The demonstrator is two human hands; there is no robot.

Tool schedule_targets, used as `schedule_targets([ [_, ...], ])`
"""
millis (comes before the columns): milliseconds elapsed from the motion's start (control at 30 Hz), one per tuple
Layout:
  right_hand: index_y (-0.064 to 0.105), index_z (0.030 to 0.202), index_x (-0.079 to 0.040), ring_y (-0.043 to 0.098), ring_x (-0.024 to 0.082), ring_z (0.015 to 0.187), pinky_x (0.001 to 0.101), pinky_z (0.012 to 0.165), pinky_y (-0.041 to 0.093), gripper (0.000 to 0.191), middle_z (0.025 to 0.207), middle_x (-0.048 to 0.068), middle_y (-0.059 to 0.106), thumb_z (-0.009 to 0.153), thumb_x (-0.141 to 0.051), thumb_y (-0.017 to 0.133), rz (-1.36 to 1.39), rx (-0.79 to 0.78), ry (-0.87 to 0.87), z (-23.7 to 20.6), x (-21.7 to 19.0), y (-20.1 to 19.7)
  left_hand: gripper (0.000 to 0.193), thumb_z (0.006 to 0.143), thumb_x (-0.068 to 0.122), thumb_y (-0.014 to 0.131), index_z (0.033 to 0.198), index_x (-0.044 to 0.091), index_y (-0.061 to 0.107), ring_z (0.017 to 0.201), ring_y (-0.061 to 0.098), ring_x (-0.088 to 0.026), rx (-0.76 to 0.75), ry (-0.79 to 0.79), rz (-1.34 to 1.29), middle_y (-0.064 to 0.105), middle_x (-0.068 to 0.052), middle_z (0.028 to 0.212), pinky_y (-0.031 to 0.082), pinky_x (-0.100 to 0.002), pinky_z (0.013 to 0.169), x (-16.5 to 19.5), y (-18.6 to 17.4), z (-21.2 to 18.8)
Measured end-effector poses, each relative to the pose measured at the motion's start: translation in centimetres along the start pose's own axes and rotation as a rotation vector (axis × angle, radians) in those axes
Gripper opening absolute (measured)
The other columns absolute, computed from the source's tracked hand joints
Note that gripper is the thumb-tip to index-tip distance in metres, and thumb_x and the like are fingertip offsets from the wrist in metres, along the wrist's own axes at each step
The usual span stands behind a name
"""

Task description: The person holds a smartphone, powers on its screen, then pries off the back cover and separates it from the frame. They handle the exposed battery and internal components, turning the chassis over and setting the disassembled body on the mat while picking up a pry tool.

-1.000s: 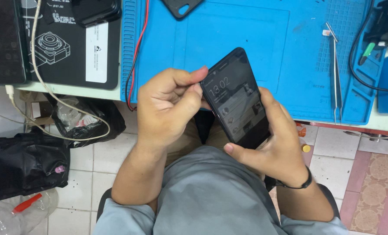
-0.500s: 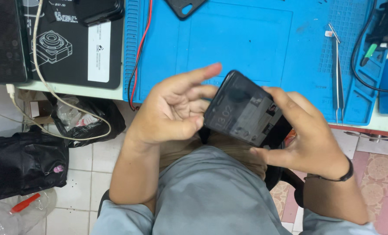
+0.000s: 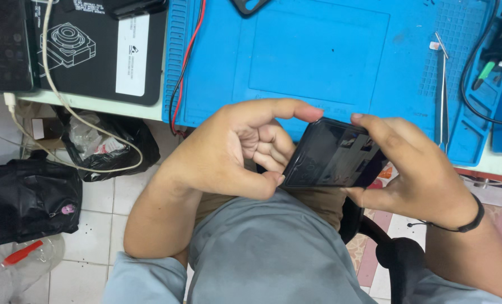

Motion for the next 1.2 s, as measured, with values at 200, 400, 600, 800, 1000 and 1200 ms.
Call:
schedule_targets([
  [200,0.052,0.143,-0.002,0.066,0.022,0.104,0.0329,0.089,0.052,0.103,0.116,0.012,0.065,0.052,-0.019,0.096,0.110,0.068,0.165,0.0,0.4,-0.3,0.080,0.088,-0.012,0.066,0.159,0.002,0.031,0.108,0.072,-0.017,0.223,-0.012,-0.191,0.069,-0.014,0.120,0.062,-0.033,0.100,-0.7,-1.0,0.5],
  [400,0.038,0.159,0.003,0.056,0.017,0.133,0.0339,0.120,0.047,0.090,0.142,0.011,0.054,0.084,-0.005,0.087,0.528,0.373,0.215,0.3,0.5,1.3,0.101,0.096,-0.005,0.070,0.171,0.010,0.004,0.134,0.060,-0.027,0.408,0.144,-0.246,0.059,-0.019,0.142,0.053,-0.041,0.113,-4.0,2.3,2.6],
  [600,0.023,0.163,0.005,0.048,0.022,0.144,0.0347,0.118,0.043,0.083,0.152,0.012,0.044,0.092,0.012,0.066,0.754,0.389,0.210,0.6,-1.2,3.4,0.087,0.096,-0.009,0.076,0.161,0.004,0.020,0.128,0.062,-0.018,0.564,0.362,-0.063,0.059,-0.012,0.137,0.053,-0.034,0.113,-2.5,1.0,3.0],
  [800,0.037,0.156,0.005,0.059,0.020,0.136,0.0318,0.110,0.054,0.066,0.147,0.014,0.054,0.095,0.015,0.059,0.813,0.395,0.184,-0.3,-1.9,4.0,0.073,0.091,-0.008,0.077,0.153,0.001,0.038,0.115,0.066,-0.017,0.745,0.357,-0.111,0.064,-0.012,0.132,0.057,-0.033,0.103,-2.3,-1.5,3.7],
  [1000,0.056,0.146,-0.001,0.069,0.010,0.092,0.0228,0.082,0.060,0.056,0.109,0.010,0.070,0.092,0.005,0.071,0.301,0.478,0.165,-1.3,-1.5,2.9,0.070,0.091,-0.008,0.077,0.149,0.002,0.040,0.105,0.067,-0.015,0.780,0.309,-0.125,0.065,-0.009,0.117,0.058,-0.032,0.093,-3.4,-1.0,4.4],
  [1200,0.058,0.143,-0.003,0.070,0.011,0.085,0.0221,0.080,0.059,0.054,0.103,0.010,0.071,0.092,0.003,0.073,0.200,0.546,0.144,-1.7,-1.9,2.3,0.066,0.093,-0.009,0.077,0.148,-0.001,0.041,0.106,0.067,-0.016,0.769,0.307,-0.127,0.065,-0.009,0.117,0.058,-0.032,0.094,-3.5,-0.5,4.6],
])
Point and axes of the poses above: each hand's wrist, its own z-axis towards the middle knuckle, its own y-axis out of the palm, x = y × z, the point moved 8 cm from there along z, towards the middle knuckle
